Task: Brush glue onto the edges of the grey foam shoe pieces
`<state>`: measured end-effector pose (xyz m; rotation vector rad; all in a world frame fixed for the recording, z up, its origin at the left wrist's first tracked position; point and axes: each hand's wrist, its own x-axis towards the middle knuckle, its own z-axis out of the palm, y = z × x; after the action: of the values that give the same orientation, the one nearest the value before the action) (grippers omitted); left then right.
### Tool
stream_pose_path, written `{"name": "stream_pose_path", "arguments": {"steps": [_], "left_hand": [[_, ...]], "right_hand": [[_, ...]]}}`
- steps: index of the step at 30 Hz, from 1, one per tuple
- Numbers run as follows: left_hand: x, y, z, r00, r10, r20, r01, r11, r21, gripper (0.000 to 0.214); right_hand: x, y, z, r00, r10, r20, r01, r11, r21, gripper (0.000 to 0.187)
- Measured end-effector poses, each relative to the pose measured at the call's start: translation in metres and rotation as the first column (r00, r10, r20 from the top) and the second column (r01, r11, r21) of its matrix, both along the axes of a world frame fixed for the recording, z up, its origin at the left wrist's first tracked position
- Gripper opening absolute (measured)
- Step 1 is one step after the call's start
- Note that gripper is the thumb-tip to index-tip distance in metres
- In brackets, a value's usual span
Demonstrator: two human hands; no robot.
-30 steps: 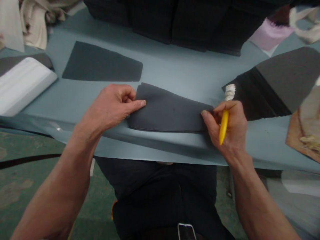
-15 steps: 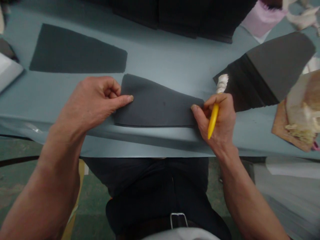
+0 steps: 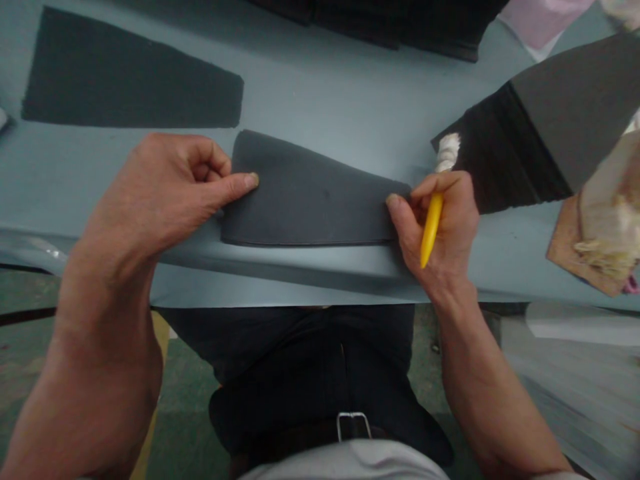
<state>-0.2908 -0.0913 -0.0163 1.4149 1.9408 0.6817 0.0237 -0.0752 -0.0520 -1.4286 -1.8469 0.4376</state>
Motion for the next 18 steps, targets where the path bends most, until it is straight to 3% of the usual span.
{"name": "stream_pose_path", "arguments": {"steps": [13, 18], "left_hand": [[0.0004, -0.0026, -0.0002, 1.000, 0.007, -0.001, -0.007, 0.999, 0.050, 0.033], [0.0017, -0.0040, 0.0008, 1.000, -0.011, -0.020, 0.012, 0.999, 0.048, 0.031]], "right_hand": [[0.0018, -0.0023, -0.0012, 1.000, -0.026, -0.002, 0.026, 0.997, -0.066, 0.031], [0.0011, -0.0023, 0.0006, 1.000, -0.023, 0.008, 0.024, 0.999, -0.030, 0.029]]}}
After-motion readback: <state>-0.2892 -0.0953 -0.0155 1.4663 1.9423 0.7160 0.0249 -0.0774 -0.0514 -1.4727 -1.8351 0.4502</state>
